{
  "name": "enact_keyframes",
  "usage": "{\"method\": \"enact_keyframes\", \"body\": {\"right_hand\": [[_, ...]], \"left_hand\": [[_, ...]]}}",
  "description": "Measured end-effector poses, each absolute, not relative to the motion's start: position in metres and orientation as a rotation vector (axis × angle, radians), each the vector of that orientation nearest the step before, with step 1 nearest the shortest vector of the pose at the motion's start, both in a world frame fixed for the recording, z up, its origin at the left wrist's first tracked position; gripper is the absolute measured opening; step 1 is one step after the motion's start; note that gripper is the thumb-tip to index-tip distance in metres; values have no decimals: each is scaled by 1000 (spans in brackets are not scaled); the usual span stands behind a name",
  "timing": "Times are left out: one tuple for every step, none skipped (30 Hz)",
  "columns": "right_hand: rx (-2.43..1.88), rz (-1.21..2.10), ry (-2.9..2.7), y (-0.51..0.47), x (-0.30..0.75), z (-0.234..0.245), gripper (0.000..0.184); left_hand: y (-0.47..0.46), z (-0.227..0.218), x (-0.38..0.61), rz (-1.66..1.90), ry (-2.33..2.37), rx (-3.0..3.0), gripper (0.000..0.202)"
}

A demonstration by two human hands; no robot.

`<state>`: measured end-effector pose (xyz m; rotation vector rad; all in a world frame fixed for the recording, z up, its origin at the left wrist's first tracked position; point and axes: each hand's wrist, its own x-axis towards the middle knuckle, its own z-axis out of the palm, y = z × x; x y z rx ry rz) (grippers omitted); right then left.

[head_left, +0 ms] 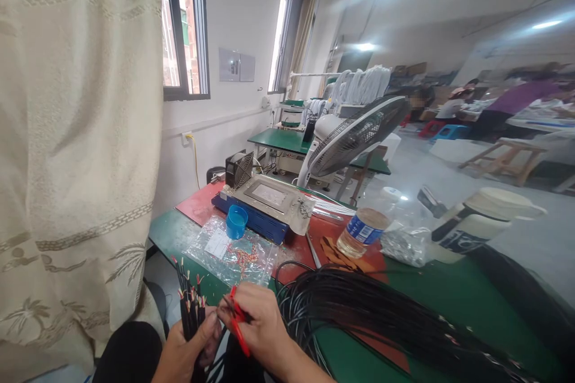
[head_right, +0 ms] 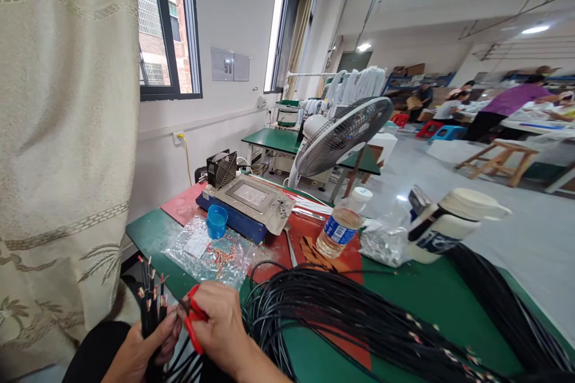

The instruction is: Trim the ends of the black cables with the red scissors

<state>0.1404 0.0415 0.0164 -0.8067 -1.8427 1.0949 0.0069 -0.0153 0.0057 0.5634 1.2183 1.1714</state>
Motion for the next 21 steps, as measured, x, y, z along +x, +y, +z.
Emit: {"method": "enact_keyframes", "body": {"right_hand": [[-821, 1034, -1887, 42, 141, 18, 30], [-843, 1002, -1922, 43, 143, 21, 30], [-872, 996, -1959, 44, 145, 25, 30], [-906, 1006, -1997, 46, 147, 28, 29], [-944, 1006, -2047, 48, 151, 32, 29], [-984, 987, -2107, 51, 154, 34, 30], [-1020, 964, -2173, 53, 157, 36, 32], [-1045, 948, -2236, 55, 161, 38, 33], [-1060, 948, -2293, 57, 163, 38, 33], [-1069, 957, -2341, 58, 165, 38, 33], [-1078, 967, -2378, 59, 166, 37, 34], [-1089, 973, -2402, 58, 166, 37, 35], [-1100, 973, -2414, 58, 165, 36, 36], [-1110, 967, -2418, 57, 165, 36, 38], [-1117, 961, -2420, 56, 164, 36, 39], [-1121, 957, -2419, 56, 163, 37, 40], [-1123, 955, -2419, 56, 162, 37, 41], [-1126, 949, -2416, 56, 162, 37, 42], [-1130, 940, -2412, 56, 162, 37, 42], [-1137, 929, -2406, 57, 163, 37, 43], [-1150, 917, -2399, 58, 163, 36, 43]], "left_hand": [[-15, 8, 7, 1177, 1219, 541, 37], [-14, 11, 7, 1182, 1224, 524, 36], [-12, 14, 7, 1189, 1233, 513, 35], [-11, 17, 6, 1197, 1245, 505, 34], [-10, 20, 5, 1210, 1255, 503, 32], [-8, 23, 4, 1228, 1259, 505, 32], [-7, 25, 3, 1246, 1261, 507, 32], [-5, 27, 2, 1265, 1260, 505, 33], [-3, 28, 0, 1282, 1258, 501, 35], [-1, 29, -1, 1294, 1256, 499, 36], [1, 29, -1, 1296, 1253, 501, 37], [3, 30, -1, 1294, 1254, 505, 37], [5, 29, -1, 1290, 1255, 514, 36], [7, 29, -1, 1289, 1259, 526, 36], [9, 29, -1, 1287, 1269, 537, 38], [12, 28, 0, 1284, 1280, 546, 40], [14, 26, 0, 1284, 1295, 553, 43], [16, 25, 1, 1283, 1314, 562, 47], [18, 24, 1, 1281, 1336, 570, 51], [20, 22, 1, 1280, 1356, 583, 53], [22, 21, 1, 1280, 1374, 599, 55]]}}
